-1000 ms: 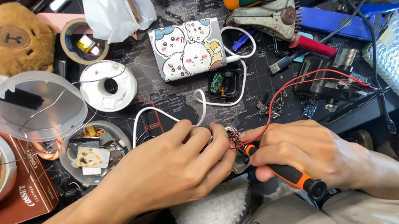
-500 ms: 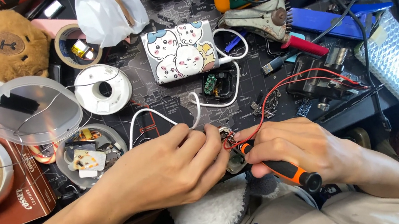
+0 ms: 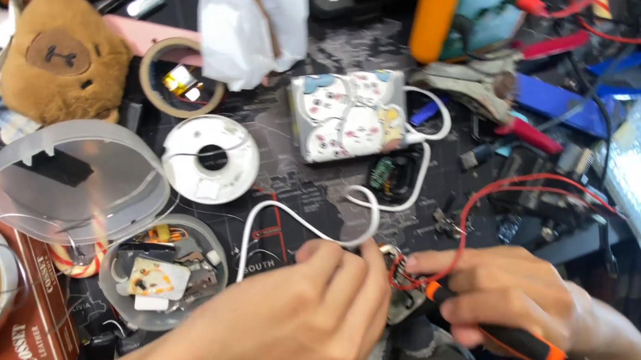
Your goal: Repairing a small electronic device by testing circuits with a multimeter and disassembling the casing with a screwdriver
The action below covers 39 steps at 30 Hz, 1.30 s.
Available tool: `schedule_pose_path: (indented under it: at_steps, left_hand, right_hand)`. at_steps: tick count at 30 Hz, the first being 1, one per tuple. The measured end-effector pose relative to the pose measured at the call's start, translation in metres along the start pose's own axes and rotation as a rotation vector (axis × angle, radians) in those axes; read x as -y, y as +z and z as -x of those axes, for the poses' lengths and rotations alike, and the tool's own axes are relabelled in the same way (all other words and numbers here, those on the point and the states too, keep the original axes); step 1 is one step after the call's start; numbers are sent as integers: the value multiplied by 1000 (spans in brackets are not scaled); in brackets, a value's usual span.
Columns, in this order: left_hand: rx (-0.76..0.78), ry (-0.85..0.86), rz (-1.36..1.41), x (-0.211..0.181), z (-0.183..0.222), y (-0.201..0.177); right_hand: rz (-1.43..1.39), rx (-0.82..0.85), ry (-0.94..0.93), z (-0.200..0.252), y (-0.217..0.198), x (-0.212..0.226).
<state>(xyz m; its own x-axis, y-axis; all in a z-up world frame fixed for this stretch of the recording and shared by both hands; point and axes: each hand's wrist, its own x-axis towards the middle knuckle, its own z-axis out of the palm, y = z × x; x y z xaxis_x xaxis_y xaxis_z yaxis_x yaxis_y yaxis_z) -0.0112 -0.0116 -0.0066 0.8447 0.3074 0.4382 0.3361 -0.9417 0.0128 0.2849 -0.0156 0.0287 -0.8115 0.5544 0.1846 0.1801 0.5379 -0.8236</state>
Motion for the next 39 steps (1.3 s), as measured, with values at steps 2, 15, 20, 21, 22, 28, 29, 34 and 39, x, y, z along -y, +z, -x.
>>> schedule_pose_path:
  at_steps: [2,15,20,21,22,28,29,34,39]
  left_hand:
    - [-7,-26,5,0,4,2]
    - [57,-81,-62,-2,10,14]
    - [35,-148,0,-6,10,15]
    - [40,-140,-8,-6,10,14]
    - [45,-131,-21,-7,10,14]
    - [24,-127,-23,-7,7,9]
    - [21,-122,-24,-8,6,9]
    - [28,-102,-12,-12,6,8]
    - [39,-113,-17,-12,5,4]
  right_hand:
    - [20,39,37,6,-1,0]
    - [128,33,299,1,3,14]
    - [125,-16,245,5,5,5]
    - [93,9,242,6,3,5]
    - [64,32,236,8,2,4]
    - [59,65,177,8,-1,5]
    - [63,62,179,5,-1,7]
    - [105,57,103,3,0,3]
    - [59,101,204,-2,-6,12]
